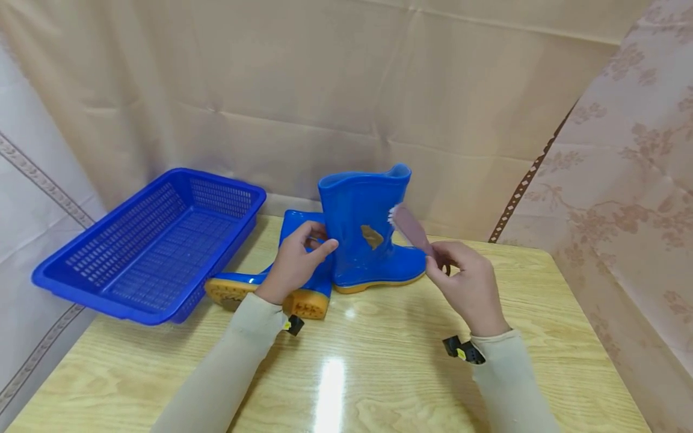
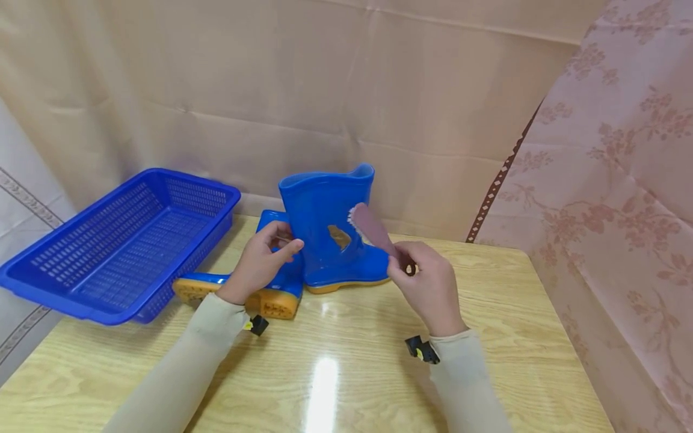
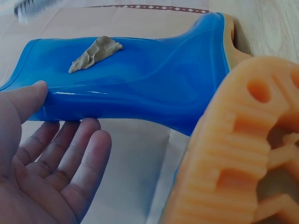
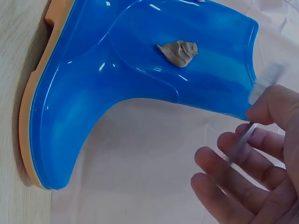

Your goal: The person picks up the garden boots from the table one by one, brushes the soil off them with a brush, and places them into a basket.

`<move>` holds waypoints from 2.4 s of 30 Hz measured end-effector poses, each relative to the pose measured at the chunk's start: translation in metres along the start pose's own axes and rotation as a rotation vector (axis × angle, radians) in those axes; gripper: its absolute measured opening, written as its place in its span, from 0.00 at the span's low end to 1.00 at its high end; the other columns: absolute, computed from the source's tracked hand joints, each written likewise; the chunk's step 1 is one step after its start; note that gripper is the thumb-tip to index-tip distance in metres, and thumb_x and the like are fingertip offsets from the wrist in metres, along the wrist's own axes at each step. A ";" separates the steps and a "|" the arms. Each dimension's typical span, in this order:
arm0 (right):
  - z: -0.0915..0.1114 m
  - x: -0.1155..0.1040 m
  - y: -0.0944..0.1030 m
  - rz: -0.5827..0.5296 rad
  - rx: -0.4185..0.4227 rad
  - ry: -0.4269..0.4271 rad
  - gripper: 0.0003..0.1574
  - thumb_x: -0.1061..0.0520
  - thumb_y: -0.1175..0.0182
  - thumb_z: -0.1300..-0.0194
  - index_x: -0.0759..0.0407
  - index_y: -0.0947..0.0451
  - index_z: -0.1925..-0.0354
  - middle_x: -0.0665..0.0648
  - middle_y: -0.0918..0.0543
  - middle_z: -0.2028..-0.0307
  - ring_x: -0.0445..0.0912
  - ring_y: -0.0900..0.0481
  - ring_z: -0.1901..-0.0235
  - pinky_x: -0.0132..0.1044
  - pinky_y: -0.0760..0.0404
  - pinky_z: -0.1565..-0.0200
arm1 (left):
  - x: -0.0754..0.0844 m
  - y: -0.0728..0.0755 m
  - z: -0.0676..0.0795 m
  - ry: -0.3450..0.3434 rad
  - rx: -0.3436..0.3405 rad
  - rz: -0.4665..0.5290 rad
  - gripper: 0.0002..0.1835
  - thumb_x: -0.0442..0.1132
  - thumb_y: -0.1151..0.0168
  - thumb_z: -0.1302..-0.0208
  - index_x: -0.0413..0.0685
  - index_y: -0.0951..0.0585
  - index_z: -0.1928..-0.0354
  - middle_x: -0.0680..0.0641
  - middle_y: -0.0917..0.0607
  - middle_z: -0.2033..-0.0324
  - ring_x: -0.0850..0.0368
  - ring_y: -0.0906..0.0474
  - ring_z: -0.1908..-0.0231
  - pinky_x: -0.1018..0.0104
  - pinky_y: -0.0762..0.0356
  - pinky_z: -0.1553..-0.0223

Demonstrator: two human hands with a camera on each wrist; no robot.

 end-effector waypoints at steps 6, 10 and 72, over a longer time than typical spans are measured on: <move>0.001 -0.002 -0.003 -0.006 -0.026 0.032 0.11 0.64 0.28 0.38 0.58 0.12 0.56 0.50 0.15 0.67 0.40 0.25 0.73 0.22 0.27 0.71 | 0.002 -0.001 0.000 0.004 -0.012 0.010 0.23 0.55 0.38 0.26 0.49 0.24 0.39 0.46 0.18 0.50 0.51 0.20 0.56 0.57 0.16 0.57; 0.001 -0.003 -0.005 0.002 -0.059 0.053 0.11 0.64 0.28 0.37 0.59 0.12 0.54 0.51 0.14 0.67 0.40 0.26 0.75 0.24 0.27 0.73 | 0.001 -0.001 0.001 0.006 -0.015 -0.005 0.23 0.56 0.38 0.26 0.51 0.24 0.39 0.48 0.18 0.49 0.51 0.21 0.54 0.56 0.16 0.56; 0.005 -0.011 -0.011 0.096 -0.196 0.149 0.22 0.61 0.31 0.32 0.55 0.15 0.40 0.47 0.23 0.70 0.38 0.35 0.78 0.31 0.34 0.78 | 0.005 -0.005 0.003 -0.080 -0.019 -0.073 0.21 0.54 0.40 0.24 0.49 0.22 0.39 0.48 0.16 0.49 0.52 0.20 0.49 0.51 0.19 0.44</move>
Point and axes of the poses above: each hand's wrist, its own z-axis away from the middle knuckle, its own y-axis out of the back of the hand, x = y × z, the point moved 1 cm from there along -z, towards the middle knuckle
